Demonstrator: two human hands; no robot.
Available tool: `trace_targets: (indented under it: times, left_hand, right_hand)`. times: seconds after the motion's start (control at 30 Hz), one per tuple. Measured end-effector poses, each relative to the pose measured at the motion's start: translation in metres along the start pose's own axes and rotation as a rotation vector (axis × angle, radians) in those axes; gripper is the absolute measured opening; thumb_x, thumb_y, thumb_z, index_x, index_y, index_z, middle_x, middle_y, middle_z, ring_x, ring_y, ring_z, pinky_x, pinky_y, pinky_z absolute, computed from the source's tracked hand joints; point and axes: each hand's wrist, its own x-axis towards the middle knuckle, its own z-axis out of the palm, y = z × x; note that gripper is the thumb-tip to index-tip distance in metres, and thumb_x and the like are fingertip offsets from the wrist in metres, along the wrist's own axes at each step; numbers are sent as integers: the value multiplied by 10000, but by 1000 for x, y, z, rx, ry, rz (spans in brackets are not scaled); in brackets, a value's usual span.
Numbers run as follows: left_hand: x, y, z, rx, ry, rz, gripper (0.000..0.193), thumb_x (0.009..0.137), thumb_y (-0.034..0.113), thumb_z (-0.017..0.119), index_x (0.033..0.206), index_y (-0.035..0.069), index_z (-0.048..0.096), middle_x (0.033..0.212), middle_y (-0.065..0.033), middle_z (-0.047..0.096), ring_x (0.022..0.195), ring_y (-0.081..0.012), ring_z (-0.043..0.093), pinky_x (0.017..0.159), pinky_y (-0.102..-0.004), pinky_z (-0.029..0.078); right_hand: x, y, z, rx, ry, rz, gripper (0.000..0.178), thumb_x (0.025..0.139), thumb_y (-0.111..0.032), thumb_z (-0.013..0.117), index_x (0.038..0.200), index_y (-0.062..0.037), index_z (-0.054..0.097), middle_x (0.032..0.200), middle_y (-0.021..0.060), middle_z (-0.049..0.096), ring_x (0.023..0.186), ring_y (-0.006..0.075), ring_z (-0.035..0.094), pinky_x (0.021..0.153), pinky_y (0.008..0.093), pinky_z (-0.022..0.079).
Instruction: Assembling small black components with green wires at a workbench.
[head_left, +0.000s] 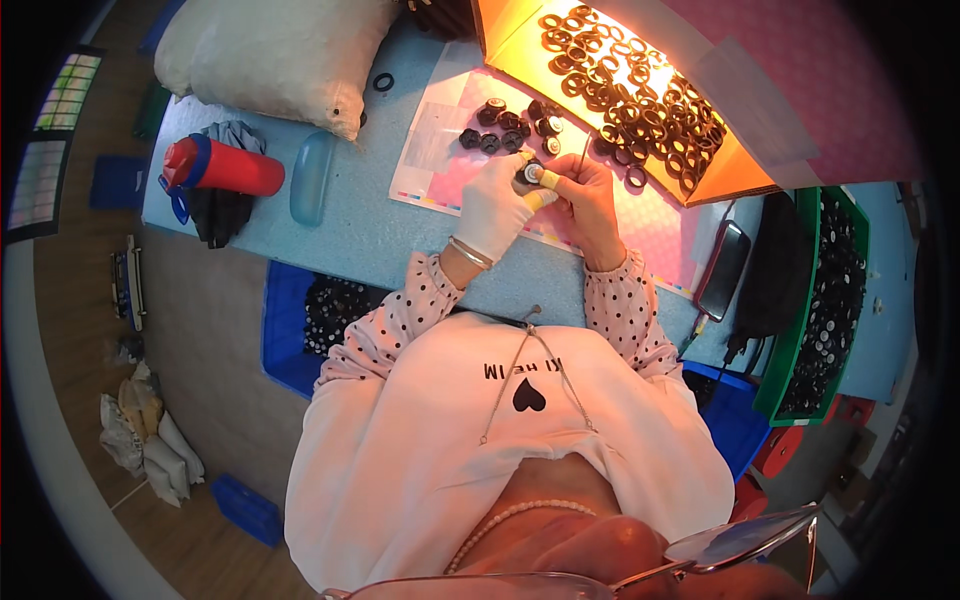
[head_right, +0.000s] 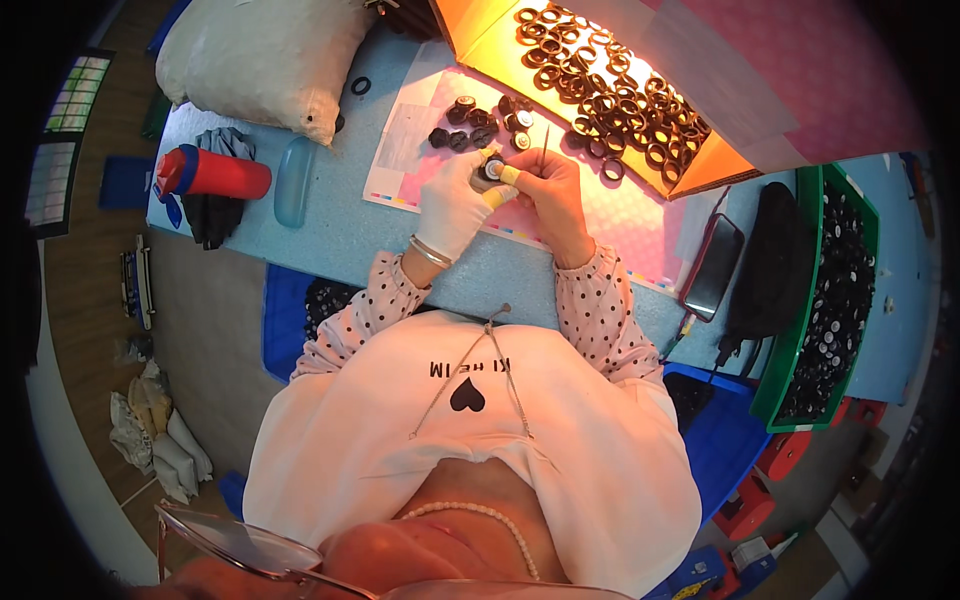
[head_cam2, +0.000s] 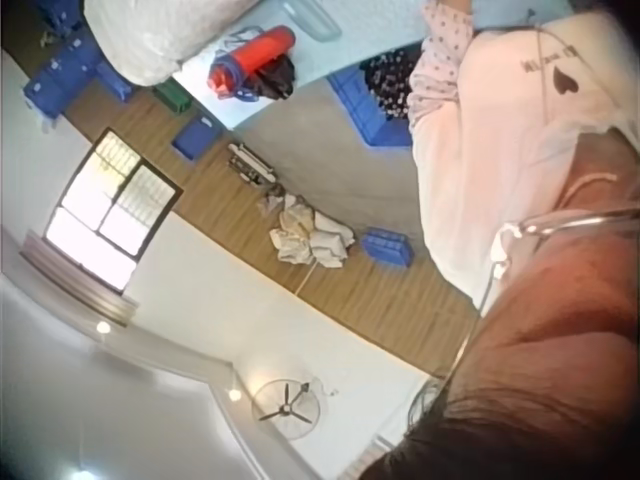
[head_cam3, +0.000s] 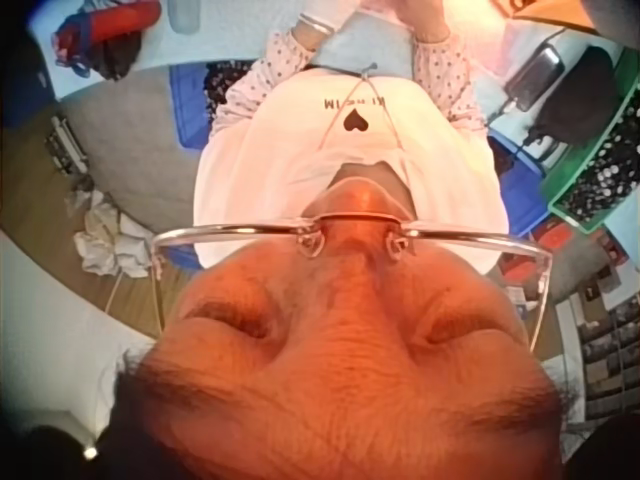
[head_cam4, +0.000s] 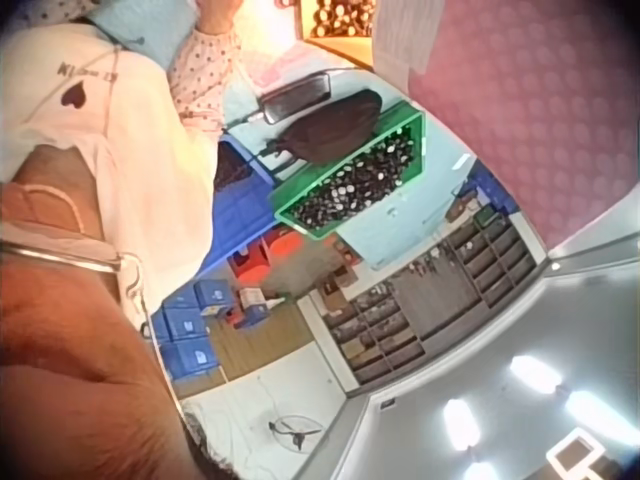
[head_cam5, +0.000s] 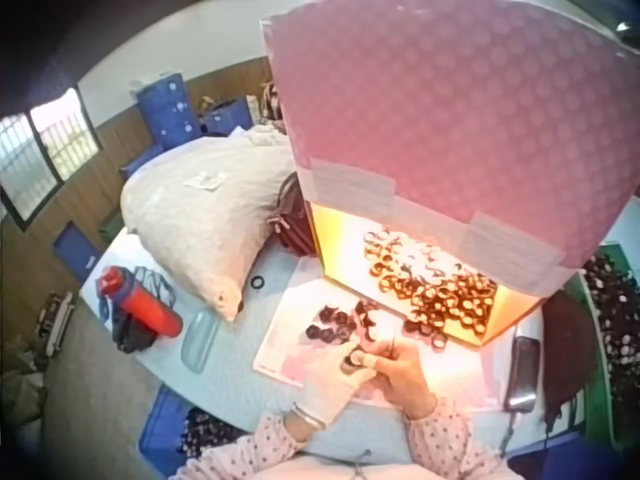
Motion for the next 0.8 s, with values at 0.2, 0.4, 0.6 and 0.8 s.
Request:
trace_targets:
  times: [0.2,0.4,0.6,0.8]
  left_hand:
    - [4,-3,-2,149,76,207,384,773,156,821,1078,13,637,893,-107,685,791,-149,670,706,-285,551]
    - [5,4,-13,36,-5,5,283,843,136,759,1056,13,618,853,-74,675,744,-118,663,635,-269,543]
    - [9,13,-40,-510,-110,-300,243,898,52,658,1107,-14,552,872,-69,641,699,-106,629,590,-243,529]
    - [4,15,-44,-614,-191,-255,328,926,-4,590,1239,-33,497,917,-64,602,679,-85,597,575,-221,518]
  right_hand:
    - [0,2,-1,20,-88,7,98,857,-55,706,795,1,656,625,-14,589,482,16,426,437,173,297]
    - [-3,-4,1,-139,-130,-83,158,947,-105,615,827,-3,625,702,-18,570,585,13,451,491,182,316]
    - [-3,-2,3,-462,-192,-333,93,923,-21,569,944,17,652,813,54,650,689,99,553,593,228,424]
    - [-2,-4,6,-718,-256,-534,162,883,14,607,1021,34,690,917,119,726,799,175,680,712,276,518]
